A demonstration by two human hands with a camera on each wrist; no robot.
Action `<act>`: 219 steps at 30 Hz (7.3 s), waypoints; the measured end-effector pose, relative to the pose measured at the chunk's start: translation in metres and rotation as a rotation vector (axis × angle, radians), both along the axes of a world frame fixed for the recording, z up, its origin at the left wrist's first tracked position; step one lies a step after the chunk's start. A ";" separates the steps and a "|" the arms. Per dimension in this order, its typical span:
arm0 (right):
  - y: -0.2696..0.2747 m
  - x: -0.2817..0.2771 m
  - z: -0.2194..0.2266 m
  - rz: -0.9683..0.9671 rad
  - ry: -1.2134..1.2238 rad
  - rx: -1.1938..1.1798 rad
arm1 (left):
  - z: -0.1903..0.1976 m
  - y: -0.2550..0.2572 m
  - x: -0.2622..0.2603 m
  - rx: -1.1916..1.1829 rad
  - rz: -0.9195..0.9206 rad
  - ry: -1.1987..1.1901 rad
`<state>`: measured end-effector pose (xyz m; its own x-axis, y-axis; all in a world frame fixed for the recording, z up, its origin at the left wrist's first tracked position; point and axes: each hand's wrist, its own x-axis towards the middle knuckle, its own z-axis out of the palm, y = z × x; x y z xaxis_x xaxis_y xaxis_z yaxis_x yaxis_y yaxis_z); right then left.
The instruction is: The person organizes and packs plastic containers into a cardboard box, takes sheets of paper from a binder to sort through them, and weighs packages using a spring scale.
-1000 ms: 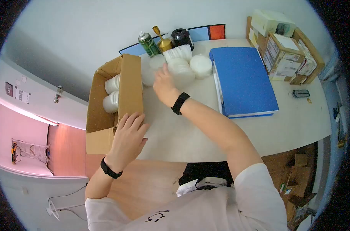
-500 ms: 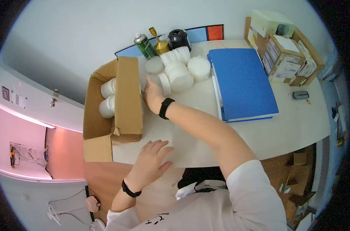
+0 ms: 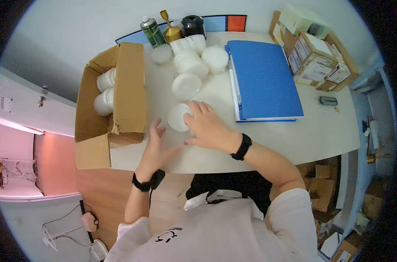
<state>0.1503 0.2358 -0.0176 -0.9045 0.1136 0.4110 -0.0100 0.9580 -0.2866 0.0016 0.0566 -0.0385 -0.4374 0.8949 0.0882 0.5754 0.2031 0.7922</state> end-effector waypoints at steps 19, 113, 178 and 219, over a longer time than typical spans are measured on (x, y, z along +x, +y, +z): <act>0.036 0.021 0.016 0.042 -0.133 -0.766 | 0.022 0.059 0.002 0.207 -0.084 -0.867; 0.080 -0.071 0.009 -0.558 0.114 -0.017 | 0.009 0.129 -0.034 0.526 0.085 -0.646; 0.068 -0.055 0.055 0.226 0.145 -0.398 | -0.004 0.121 -0.046 0.624 -0.206 -1.297; 0.093 0.008 0.001 -0.328 -0.258 -0.161 | -0.014 0.118 -0.055 0.500 -0.053 -1.138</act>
<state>0.1583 0.3287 -0.0170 -0.8805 0.4556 0.1306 0.3784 0.8417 -0.3853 -0.0533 0.1747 -0.0525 -0.4528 0.8914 0.0189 -0.4899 -0.2665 0.8300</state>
